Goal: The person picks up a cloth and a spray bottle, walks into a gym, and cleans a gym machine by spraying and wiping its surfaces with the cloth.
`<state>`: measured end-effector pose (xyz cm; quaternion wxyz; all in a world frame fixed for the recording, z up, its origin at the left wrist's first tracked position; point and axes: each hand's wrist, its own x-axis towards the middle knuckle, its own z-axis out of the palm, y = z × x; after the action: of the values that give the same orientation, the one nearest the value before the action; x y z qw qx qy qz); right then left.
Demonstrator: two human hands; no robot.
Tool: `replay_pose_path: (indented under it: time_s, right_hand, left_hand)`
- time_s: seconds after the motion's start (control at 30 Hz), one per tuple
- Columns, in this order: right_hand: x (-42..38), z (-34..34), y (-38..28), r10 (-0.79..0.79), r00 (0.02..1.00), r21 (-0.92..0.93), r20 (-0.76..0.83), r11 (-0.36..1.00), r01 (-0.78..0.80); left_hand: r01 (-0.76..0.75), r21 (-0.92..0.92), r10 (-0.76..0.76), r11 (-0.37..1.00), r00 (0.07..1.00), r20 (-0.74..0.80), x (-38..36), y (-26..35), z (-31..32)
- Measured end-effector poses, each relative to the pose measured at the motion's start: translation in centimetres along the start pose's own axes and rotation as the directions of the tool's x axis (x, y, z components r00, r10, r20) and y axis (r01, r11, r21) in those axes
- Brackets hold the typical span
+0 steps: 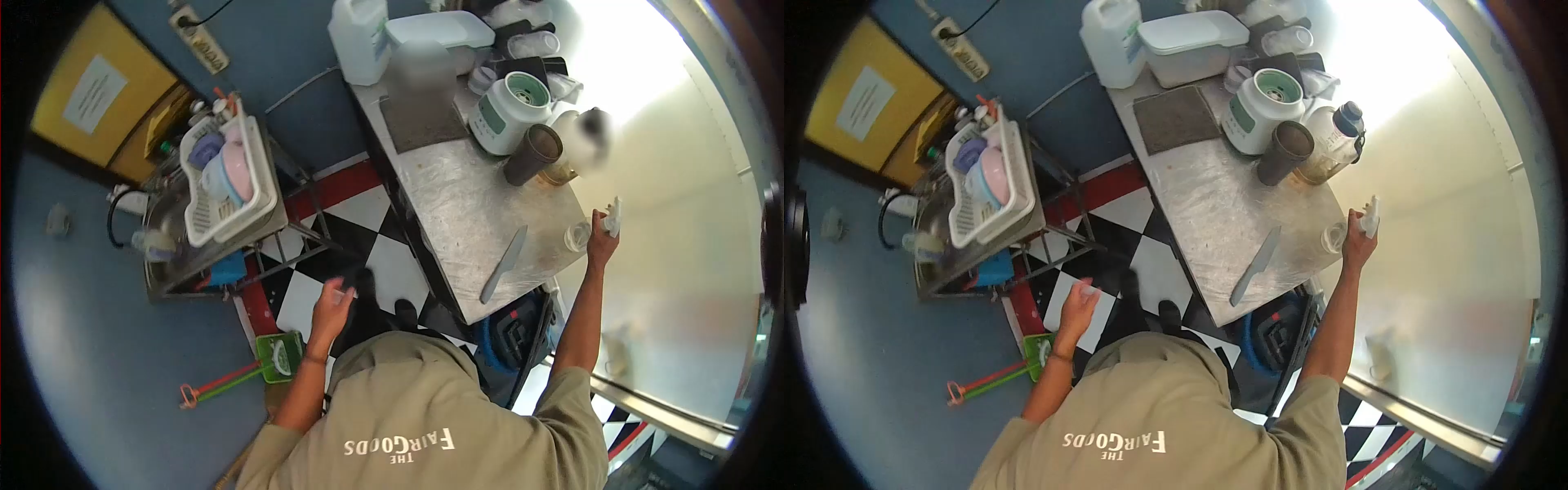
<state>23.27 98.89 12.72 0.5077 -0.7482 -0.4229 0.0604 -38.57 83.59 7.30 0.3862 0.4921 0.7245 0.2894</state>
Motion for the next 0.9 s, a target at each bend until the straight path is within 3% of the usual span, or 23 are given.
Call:
replay_pose_path:
  time_s: [0.03, 0.1, 0.17, 0.27, 0.37, 0.47, 0.57, 0.6, 0.67, 0.73, 0.83, 0.9]
  right_hand:
    - [-1.0, -0.4, -1.9, -0.039, 0.999, -0.072, 0.016, 0.997, 0.040]
    - [-3.1, -1.2, -5.6, -0.104, 0.993, -0.215, 0.049, 0.970, 0.112]
    - [-4.8, -2.6, -8.6, -0.084, 0.995, -0.261, 0.047, 0.961, 0.093]
    - [-8.4, -5.4, -11.9, -0.026, 0.999, -0.296, -0.022, 0.955, 0.018]
    - [-12.2, -7.8, -16.0, -0.035, 0.989, -0.425, -0.144, 0.905, -0.030]
    - [-15.4, -10.1, -17.2, 0.139, 0.963, -0.395, -0.229, 0.891, -0.222]
    - [-18.5, -10.0, -17.9, 0.295, 0.925, -0.315, -0.242, 0.877, -0.362]
    - [-18.1, -8.1, -20.8, 0.397, 0.887, -0.295, -0.234, 0.841, -0.454]
    - [-18.3, -6.6, -21.8, 0.337, 0.921, -0.333, -0.196, 0.860, -0.386]
    - [-17.9, -4.8, -23.4, 0.276, 0.948, -0.321, -0.157, 0.894, -0.313]
    - [-16.8, -1.9, -25.9, 0.267, 0.956, -0.166, -0.118, 0.944, -0.284]
    - [-16.5, -0.7, -25.0, 0.176, 0.984, -0.167, 0.006, 0.971, -0.172]
  left_hand:
    - [-0.054, -0.023, 0.055, 0.998, 0.997, 0.058, 3.6, 6.6, 0.2]
    - [-0.262, 0.024, 0.258, 0.965, 0.961, 0.099, 12.3, 12.3, 3.5]
    - [-0.578, 0.412, 0.588, 0.704, 0.800, 0.118, 19.9, 17.6, 6.6]
    - [-0.611, 0.643, 0.699, 0.462, 0.697, 0.160, 28.1, 20.6, 10.8]
    - [-0.699, 0.620, 0.746, 0.357, 0.613, 0.260, 33.7, 18.8, 12.4]
    - [-0.816, 0.503, 0.837, 0.284, 0.467, 0.284, 38.1, 16.7, 12.3]
    - [-0.787, 0.299, 0.721, 0.539, 0.615, 0.319, 40.4, 20.4, 10.5]
    - [-0.756, 0.209, 0.739, 0.620, 0.653, 0.166, 40.9, 21.9, 10.6]
    - [-0.656, 0.095, 0.640, 0.749, 0.752, 0.157, 43.5, 25.1, 9.9]
    - [-0.590, 0.126, 0.551, 0.797, 0.797, 0.246, 45.9, 28.2, 8.8]
    - [-0.690, 0.101, 0.650, 0.717, 0.714, 0.262, 45.4, 32.6, 4.7]
    - [-0.661, -0.003, 0.624, 0.751, 0.708, 0.332, 43.1, 35.0, 1.0]
